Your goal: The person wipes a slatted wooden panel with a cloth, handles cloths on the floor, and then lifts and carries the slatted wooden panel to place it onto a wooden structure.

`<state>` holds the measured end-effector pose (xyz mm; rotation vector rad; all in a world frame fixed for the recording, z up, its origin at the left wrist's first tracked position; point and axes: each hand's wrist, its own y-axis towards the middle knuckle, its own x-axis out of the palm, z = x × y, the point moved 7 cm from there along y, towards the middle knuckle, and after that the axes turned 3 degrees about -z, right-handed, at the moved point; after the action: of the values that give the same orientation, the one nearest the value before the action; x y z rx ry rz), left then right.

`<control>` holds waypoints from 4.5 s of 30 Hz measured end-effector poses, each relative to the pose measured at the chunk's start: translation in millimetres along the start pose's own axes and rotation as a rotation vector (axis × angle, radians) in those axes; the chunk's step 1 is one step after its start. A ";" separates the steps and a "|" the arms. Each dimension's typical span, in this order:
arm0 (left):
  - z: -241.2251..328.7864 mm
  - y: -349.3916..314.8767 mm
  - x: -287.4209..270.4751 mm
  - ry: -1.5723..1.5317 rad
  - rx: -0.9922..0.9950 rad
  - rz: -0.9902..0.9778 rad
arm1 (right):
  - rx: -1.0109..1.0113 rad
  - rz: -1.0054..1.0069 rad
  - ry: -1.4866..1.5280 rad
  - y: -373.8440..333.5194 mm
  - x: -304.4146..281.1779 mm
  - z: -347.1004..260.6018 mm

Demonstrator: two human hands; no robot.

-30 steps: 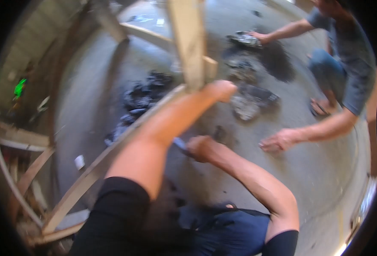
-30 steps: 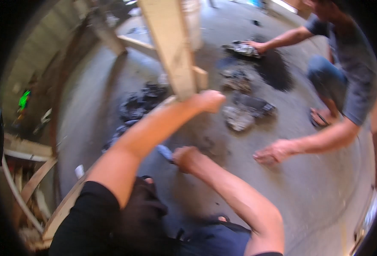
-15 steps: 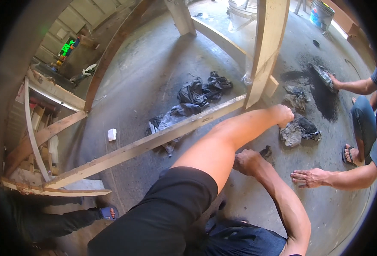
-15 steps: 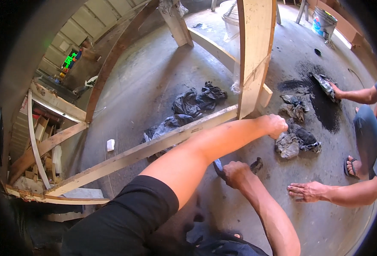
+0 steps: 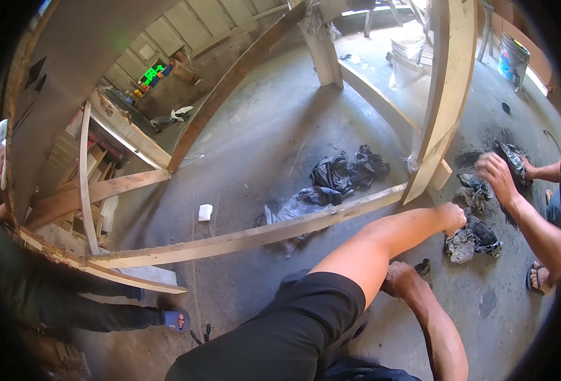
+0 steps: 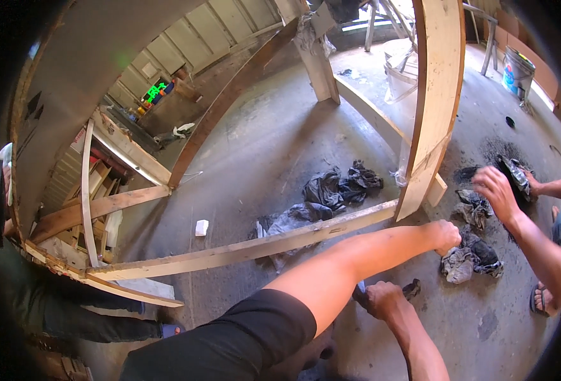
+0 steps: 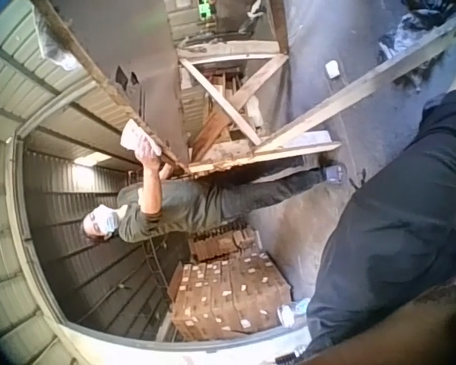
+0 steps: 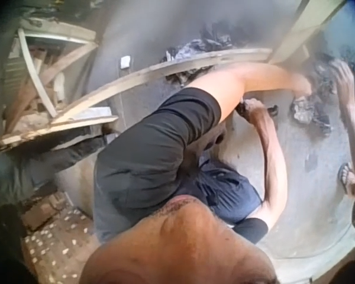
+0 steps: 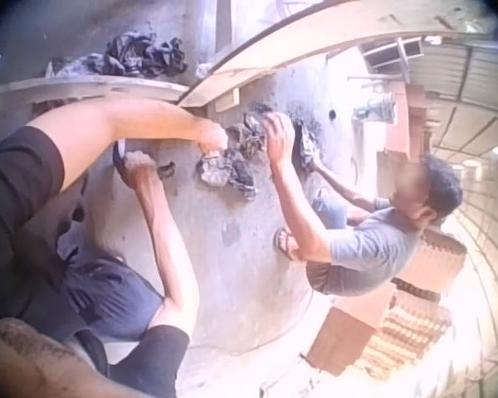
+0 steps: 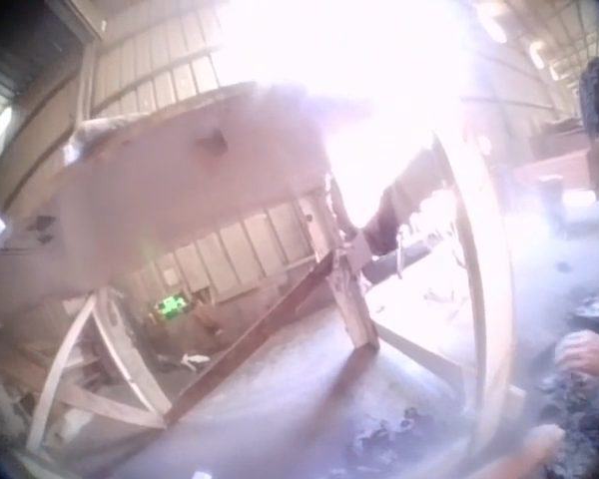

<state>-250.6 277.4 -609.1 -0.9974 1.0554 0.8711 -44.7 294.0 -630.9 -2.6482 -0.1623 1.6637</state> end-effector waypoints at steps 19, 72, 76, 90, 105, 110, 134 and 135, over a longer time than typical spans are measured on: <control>2.9 0.8 -2.3 -0.033 0.027 -0.120 | 0.318 -0.383 -0.009 7.7 -34.0 -10.7; 21.3 7.7 19.0 0.012 0.243 -0.015 | 0.263 -0.381 -0.027 13.0 -23.0 -2.9; 15.6 6.8 23.1 -0.007 0.229 -0.023 | 0.247 -0.335 -0.012 11.0 -29.2 -6.8; 34.1 9.7 22.8 0.026 0.248 -0.066 | 0.308 -0.323 -0.013 -5.1 -41.1 -9.4; 24.9 3.5 29.9 0.056 0.223 -0.133 | 0.273 -0.322 -0.011 6.5 -34.5 -11.0; 26.4 1.7 29.5 0.045 0.236 -0.090 | 0.259 -0.290 -0.019 7.0 -36.4 -10.6; 34.5 -0.5 25.9 0.063 0.209 -0.116 | 0.282 -0.380 -0.001 8.1 -37.6 -10.6; 35.0 0.0 26.1 0.063 0.204 -0.117 | 0.290 -0.372 0.008 7.0 -38.3 -9.9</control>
<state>-233.9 313.0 -628.0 -0.9096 1.1045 0.6272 -51.8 284.0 -592.6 -2.2461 -0.3587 1.4333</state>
